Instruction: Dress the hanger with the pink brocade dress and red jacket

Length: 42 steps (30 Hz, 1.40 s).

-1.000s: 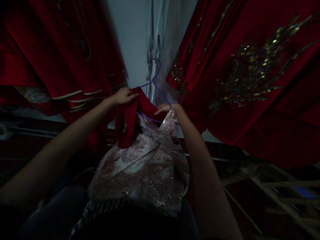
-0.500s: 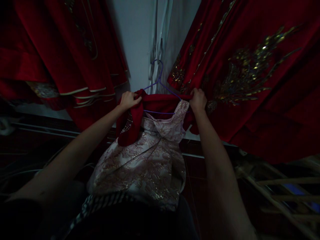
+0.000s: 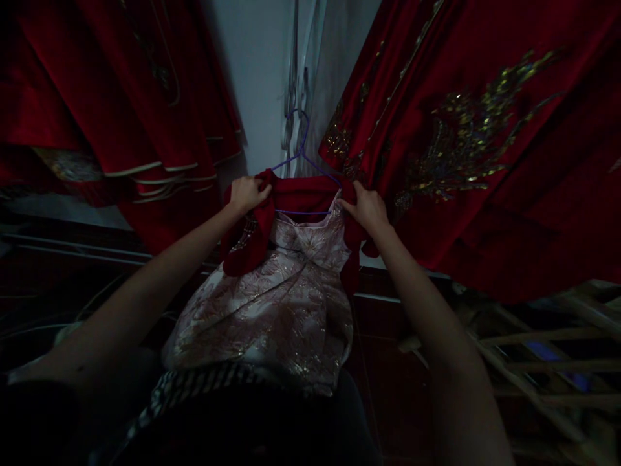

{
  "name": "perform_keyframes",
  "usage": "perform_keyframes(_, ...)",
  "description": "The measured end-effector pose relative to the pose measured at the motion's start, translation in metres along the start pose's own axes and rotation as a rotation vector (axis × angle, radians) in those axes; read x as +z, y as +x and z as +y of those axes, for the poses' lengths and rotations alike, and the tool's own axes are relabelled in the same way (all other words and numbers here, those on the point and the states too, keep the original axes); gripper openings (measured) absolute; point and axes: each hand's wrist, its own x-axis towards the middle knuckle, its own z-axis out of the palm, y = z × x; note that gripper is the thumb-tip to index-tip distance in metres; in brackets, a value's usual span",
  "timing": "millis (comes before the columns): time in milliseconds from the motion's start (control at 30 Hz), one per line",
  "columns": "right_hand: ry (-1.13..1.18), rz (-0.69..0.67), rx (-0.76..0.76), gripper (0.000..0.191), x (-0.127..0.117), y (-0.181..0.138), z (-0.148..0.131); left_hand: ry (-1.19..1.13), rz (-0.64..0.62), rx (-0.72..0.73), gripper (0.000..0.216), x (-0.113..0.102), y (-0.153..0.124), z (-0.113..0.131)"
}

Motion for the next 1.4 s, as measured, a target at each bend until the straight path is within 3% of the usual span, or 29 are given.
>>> perform_keyframes(167, 0.023, 0.049, 0.037, 0.057, -0.006, -0.007, -0.025, -0.044, -0.003, 0.129, 0.046, -0.013, -0.011, -0.005)
perform_keyframes(333, 0.016, -0.031, 0.183, 0.048, -0.017, -0.011, 0.003, -0.022, -0.051, 0.233, 0.042, -0.022, -0.012, -0.015)
perform_keyframes(467, -0.087, -0.121, 0.320, 0.046, -0.015, -0.021, 0.023, -0.031, -0.076, 0.231, 0.041, -0.017, -0.008, -0.014)
perform_keyframes(667, -0.161, -0.034, 0.344, 0.048, 0.002, -0.040, 0.014, 0.021, -0.053, 0.156, 0.042, -0.011, -0.013, -0.007)
perform_keyframes(800, -0.187, -0.073, 0.306, 0.064, 0.003, -0.053, 0.012, 0.026, -0.056, 0.138, 0.041, -0.013, -0.016, -0.005)
perform_keyframes(933, -0.264, -0.225, 0.280, 0.075, -0.026, -0.066, 0.001, 0.029, -0.049, 0.145, 0.042, -0.013, -0.015, -0.005)
perform_keyframes(1067, -0.351, -0.319, 0.248, 0.042, -0.085, -0.069, -0.009, 0.022, -0.044, 0.151, 0.042, -0.009, -0.015, -0.005)
perform_keyframes(1167, -0.305, -0.006, 0.194, 0.026, -0.119, -0.063, 0.002, 0.030, -0.038, 0.153, 0.041, -0.005, -0.016, -0.003)
perform_keyframes(1233, -0.134, 0.166, 0.166, 0.024, -0.123, -0.058, 0.012, 0.032, -0.035, 0.163, 0.041, -0.002, -0.016, -0.001)
perform_keyframes(1333, 0.364, 0.321, 0.109, 0.024, -0.099, -0.052, 0.015, 0.038, -0.033, 0.157, 0.040, 0.004, -0.016, 0.003)
perform_keyframes(1400, 0.705, 0.363, 0.174, 0.028, -0.075, -0.051, 0.007, 0.039, -0.027, 0.154, 0.040, 0.006, -0.016, 0.004)
